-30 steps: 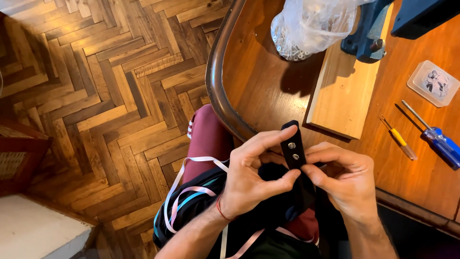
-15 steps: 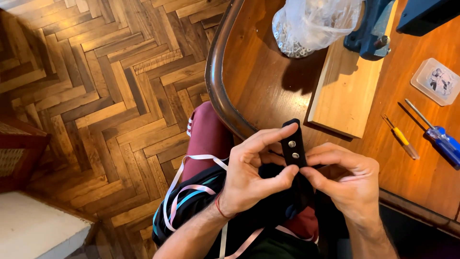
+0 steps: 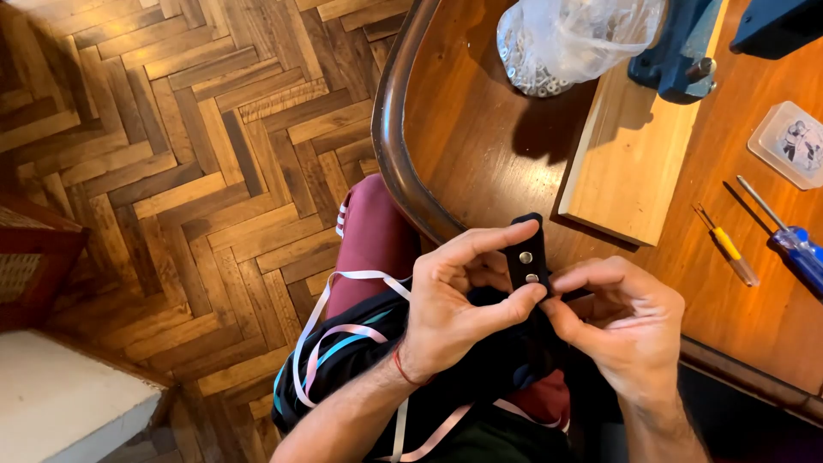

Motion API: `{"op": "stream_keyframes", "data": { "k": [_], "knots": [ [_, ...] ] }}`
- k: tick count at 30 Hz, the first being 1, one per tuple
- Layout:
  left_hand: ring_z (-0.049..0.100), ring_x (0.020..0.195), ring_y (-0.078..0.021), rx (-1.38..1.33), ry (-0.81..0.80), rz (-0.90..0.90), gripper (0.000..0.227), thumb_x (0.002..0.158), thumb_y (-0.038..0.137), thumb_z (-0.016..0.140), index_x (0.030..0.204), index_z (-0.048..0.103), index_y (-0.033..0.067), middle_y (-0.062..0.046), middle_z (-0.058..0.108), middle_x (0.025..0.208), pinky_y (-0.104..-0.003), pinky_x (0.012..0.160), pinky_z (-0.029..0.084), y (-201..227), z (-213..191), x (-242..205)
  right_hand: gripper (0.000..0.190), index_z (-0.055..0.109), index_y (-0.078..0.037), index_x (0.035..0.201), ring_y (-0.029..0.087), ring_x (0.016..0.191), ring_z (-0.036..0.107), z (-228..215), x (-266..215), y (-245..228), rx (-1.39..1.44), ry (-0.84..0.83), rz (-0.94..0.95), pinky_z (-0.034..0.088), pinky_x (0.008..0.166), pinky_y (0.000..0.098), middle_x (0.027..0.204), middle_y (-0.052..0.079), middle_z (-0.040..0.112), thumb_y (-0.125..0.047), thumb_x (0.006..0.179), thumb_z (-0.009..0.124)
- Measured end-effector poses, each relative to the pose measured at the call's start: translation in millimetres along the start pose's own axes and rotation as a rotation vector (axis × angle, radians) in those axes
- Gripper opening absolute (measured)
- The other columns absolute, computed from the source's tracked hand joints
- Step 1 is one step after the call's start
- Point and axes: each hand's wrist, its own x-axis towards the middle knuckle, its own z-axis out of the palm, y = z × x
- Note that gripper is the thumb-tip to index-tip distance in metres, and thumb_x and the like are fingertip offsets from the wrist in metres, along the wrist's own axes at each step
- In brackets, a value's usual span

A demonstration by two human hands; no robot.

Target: Attaching metal studs to a leather strap using a manual press and a screwdriver

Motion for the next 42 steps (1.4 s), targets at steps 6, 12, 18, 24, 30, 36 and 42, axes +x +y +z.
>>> {"op": "stream_keyframes", "data": {
  "k": [6, 12, 18, 24, 30, 36, 42],
  "knots": [
    [0.067, 0.088, -0.0024, 0.033, 0.025, 0.002, 0.055, 0.097, -0.001, 0.093, 0.150, 0.079, 0.0066, 0.000, 0.077, 0.114, -0.019, 0.084, 0.064, -1.9, 1.3, 0.4, 0.029, 0.077, -0.003, 0.109, 0.010, 0.090, 0.079, -1.0, -5.8, 2.8, -0.052, 0.037, -0.020, 0.068, 0.082, 0.0195, 0.102, 0.009, 0.082, 0.007, 0.088, 0.094],
    [0.075, 0.121, -0.0105, 0.207, -0.092, 0.095, 0.060, 0.099, 0.017, 0.093, 0.155, 0.074, 0.0113, -0.007, 0.080, 0.139, -0.025, 0.107, 0.063, 8.0, -5.2, -1.1, 0.020, 0.079, -0.002, 0.105, 0.016, 0.094, 0.078, -0.1, -4.0, 0.0, -0.157, 0.032, -0.074, 0.062, 0.083, 0.0230, 0.104, 0.012, 0.083, 0.006, 0.091, 0.091],
    [0.076, 0.120, -0.0096, 0.140, -0.043, 0.069, 0.058, 0.098, 0.008, 0.092, 0.153, 0.076, 0.0092, -0.007, 0.080, 0.138, -0.022, 0.105, 0.063, 4.6, -1.5, -2.1, 0.021, 0.079, -0.002, 0.110, 0.015, 0.100, 0.081, 1.7, -5.8, 3.6, 0.003, 0.003, -0.026, 0.066, 0.090, 0.0228, 0.111, 0.012, 0.083, 0.003, 0.093, 0.090],
    [0.074, 0.116, -0.0097, 0.039, -0.036, 0.030, 0.056, 0.101, 0.005, 0.089, 0.154, 0.075, 0.0062, -0.008, 0.078, 0.137, -0.022, 0.103, 0.062, 2.9, -2.6, -2.9, 0.024, 0.077, 0.001, 0.108, 0.023, 0.055, 0.080, 4.6, 0.3, 0.6, 0.178, -0.063, -0.029, 0.070, 0.050, 0.0222, 0.107, 0.019, 0.080, 0.004, 0.088, 0.090],
    [0.082, 0.122, -0.0202, -0.143, -0.004, -0.044, 0.067, 0.096, 0.007, 0.093, 0.159, 0.069, 0.0027, -0.018, 0.080, 0.147, -0.035, 0.110, 0.073, -20.0, -2.3, -8.7, 0.026, 0.073, 0.005, 0.111, 0.022, 0.072, 0.076, 12.9, -0.9, 10.0, 0.208, 0.087, -0.054, 0.070, 0.049, 0.0239, 0.106, 0.019, 0.075, 0.007, 0.091, 0.088],
    [0.083, 0.123, -0.0220, -0.119, -0.026, -0.051, 0.070, 0.096, 0.004, 0.092, 0.162, 0.067, 0.0071, -0.020, 0.079, 0.153, -0.036, 0.109, 0.074, -19.3, -4.7, -8.5, 0.032, 0.070, 0.006, 0.120, 0.022, 0.064, 0.074, 18.5, -0.6, 4.9, 0.139, 0.126, -0.018, 0.068, 0.046, 0.0268, 0.099, 0.019, 0.075, 0.008, 0.092, 0.085],
    [0.089, 0.126, -0.0282, 0.453, -0.082, 0.526, 0.056, 0.106, 0.008, 0.097, 0.155, 0.070, 0.0118, -0.017, 0.084, 0.143, -0.036, 0.116, 0.074, -10.0, -20.5, -17.6, 0.017, 0.078, 0.013, 0.118, 0.023, 0.071, 0.073, 1.4, -5.1, 2.0, 0.435, -0.069, 0.009, 0.070, 0.038, 0.0259, 0.096, 0.023, 0.074, -0.001, 0.108, 0.074]
  ]
}}
